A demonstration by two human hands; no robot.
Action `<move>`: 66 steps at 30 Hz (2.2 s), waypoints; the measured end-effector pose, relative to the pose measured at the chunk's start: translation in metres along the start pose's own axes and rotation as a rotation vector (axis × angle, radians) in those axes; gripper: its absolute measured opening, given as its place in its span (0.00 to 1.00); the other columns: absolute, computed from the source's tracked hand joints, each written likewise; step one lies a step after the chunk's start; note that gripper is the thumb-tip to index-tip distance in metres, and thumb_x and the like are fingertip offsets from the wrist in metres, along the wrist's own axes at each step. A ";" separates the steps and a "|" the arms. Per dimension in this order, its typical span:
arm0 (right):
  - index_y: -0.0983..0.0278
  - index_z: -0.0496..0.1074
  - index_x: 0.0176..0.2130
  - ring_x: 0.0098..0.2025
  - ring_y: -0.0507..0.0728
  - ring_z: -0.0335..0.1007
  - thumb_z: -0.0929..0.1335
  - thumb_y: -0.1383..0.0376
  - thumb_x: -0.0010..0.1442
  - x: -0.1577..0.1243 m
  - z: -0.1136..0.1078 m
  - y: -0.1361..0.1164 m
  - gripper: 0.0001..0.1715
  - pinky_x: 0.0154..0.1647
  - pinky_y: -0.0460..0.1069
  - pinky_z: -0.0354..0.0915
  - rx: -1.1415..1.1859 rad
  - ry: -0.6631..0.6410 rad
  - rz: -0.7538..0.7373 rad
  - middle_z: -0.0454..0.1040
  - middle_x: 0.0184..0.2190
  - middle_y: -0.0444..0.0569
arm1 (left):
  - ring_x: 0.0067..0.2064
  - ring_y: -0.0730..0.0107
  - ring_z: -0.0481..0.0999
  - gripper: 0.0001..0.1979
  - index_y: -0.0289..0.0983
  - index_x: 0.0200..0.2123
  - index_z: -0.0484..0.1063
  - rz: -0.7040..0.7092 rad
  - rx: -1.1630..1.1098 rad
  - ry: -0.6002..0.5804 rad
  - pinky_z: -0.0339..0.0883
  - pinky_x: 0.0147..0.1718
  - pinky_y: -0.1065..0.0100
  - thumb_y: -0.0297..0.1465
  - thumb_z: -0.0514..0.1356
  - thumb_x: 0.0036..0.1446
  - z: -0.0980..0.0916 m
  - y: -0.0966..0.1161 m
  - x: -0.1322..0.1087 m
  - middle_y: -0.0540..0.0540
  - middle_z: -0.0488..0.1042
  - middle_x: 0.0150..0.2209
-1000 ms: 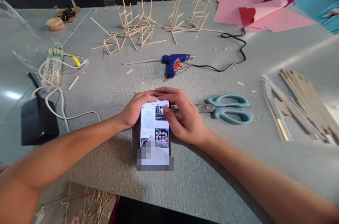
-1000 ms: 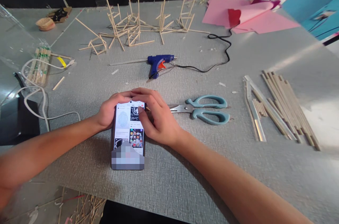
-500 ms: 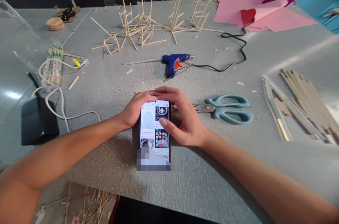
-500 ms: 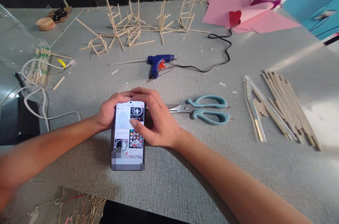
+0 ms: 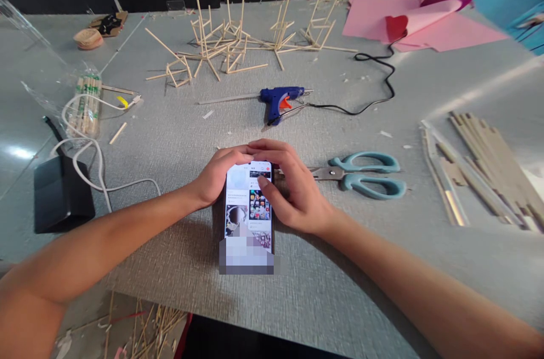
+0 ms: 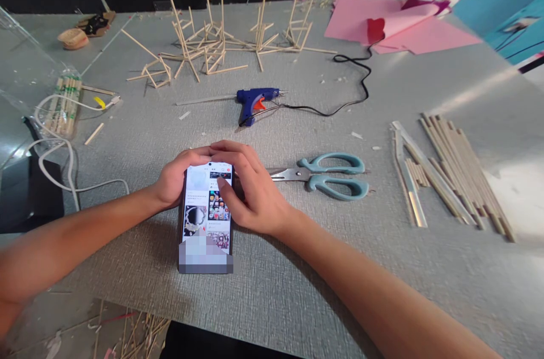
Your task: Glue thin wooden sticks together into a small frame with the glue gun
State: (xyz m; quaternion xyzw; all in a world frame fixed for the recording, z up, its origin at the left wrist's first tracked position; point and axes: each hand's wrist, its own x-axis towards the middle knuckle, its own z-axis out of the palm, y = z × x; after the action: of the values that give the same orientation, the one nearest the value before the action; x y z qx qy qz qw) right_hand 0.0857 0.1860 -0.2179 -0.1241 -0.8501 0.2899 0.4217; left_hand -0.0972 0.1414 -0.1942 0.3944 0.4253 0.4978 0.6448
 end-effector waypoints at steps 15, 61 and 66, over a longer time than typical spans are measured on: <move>0.58 0.64 0.61 0.65 0.67 0.68 0.65 0.68 0.69 0.001 0.000 -0.002 0.22 0.63 0.71 0.68 0.001 0.001 0.017 0.70 0.61 0.60 | 0.33 0.67 0.71 0.17 0.35 0.37 0.77 0.002 0.010 0.013 0.63 0.34 0.67 0.41 0.63 0.49 -0.001 -0.001 0.001 0.47 0.75 0.33; 0.59 0.64 0.63 0.67 0.70 0.63 0.66 0.59 0.69 -0.001 -0.002 0.000 0.26 0.65 0.72 0.63 0.112 -0.036 0.017 0.66 0.63 0.61 | 0.35 0.67 0.71 0.16 0.35 0.36 0.76 0.019 0.008 0.005 0.63 0.34 0.67 0.41 0.63 0.50 0.001 -0.001 0.001 0.46 0.74 0.34; 0.60 0.64 0.64 0.68 0.70 0.63 0.66 0.60 0.69 -0.001 -0.003 0.000 0.27 0.66 0.71 0.62 0.114 -0.036 0.020 0.66 0.64 0.61 | 0.33 0.68 0.70 0.15 0.35 0.35 0.75 0.028 0.019 0.026 0.63 0.33 0.67 0.40 0.63 0.50 0.000 -0.002 0.002 0.47 0.74 0.33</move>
State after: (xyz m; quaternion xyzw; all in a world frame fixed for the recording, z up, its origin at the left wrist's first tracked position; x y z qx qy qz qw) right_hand 0.0886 0.1869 -0.2174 -0.1031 -0.8384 0.3444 0.4097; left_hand -0.0957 0.1426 -0.1965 0.4000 0.4327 0.5077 0.6285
